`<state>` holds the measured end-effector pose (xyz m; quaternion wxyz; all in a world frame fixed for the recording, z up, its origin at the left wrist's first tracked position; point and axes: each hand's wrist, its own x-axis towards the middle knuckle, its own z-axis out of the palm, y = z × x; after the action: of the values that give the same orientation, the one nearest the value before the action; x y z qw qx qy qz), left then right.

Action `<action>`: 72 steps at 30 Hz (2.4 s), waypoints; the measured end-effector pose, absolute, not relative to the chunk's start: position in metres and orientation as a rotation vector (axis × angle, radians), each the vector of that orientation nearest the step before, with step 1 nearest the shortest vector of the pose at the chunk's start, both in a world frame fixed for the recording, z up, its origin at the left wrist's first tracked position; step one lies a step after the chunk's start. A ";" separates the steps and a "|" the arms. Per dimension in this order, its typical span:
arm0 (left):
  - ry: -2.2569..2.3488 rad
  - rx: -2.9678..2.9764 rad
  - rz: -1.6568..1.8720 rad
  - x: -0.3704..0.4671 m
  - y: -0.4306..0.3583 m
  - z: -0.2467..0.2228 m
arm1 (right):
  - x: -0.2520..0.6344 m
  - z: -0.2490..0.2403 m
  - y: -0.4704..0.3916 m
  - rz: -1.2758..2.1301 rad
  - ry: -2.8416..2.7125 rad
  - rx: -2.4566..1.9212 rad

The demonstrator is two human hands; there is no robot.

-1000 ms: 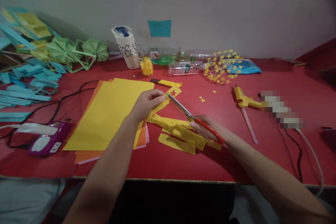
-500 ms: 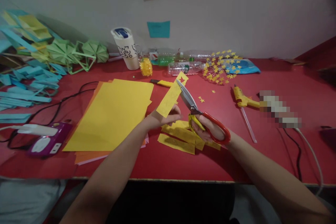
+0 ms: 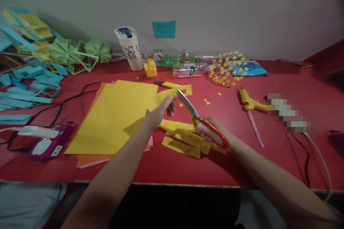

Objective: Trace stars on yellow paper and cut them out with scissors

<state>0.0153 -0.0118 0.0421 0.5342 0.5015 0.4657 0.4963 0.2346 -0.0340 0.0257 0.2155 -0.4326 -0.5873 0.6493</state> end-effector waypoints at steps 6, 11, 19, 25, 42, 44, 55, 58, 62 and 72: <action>1.152 1.142 1.384 0.016 -0.009 0.046 | 0.230 0.037 -0.035 1.806 -1.671 -1.235; 1.086 1.177 1.408 0.014 -0.007 0.050 | 0.229 0.039 -0.035 1.769 -1.742 -1.244; 1.099 1.227 1.405 0.009 -0.004 0.046 | 0.230 0.037 -0.035 1.738 -1.794 -1.278; 1.144 1.237 1.373 0.008 -0.004 0.049 | 0.232 0.034 -0.035 1.693 -1.849 -1.264; 1.105 1.300 1.291 0.000 -0.003 0.058 | 0.231 0.040 -0.037 1.787 -1.775 -1.310; 1.093 1.311 1.277 -0.002 -0.002 0.058 | 0.231 0.042 -0.037 1.778 -1.790 -1.317; 1.067 1.232 1.325 -0.004 -0.002 0.058 | 0.229 0.047 -0.038 1.734 -1.842 -1.315; 1.062 1.228 1.333 -0.004 -0.002 0.059 | 0.229 0.045 -0.038 1.755 -1.828 -1.317; 1.065 1.224 1.342 -0.003 -0.002 0.059 | 0.230 0.042 -0.037 1.785 -1.819 -1.322; 1.073 1.217 1.347 -0.002 -0.001 0.058 | 0.229 0.042 -0.037 1.780 -1.811 -1.344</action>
<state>-0.0020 -0.0013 0.0576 0.4938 0.5020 0.4423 0.5554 0.2291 -0.0371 0.0417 0.1338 -0.4637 -0.6246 0.6139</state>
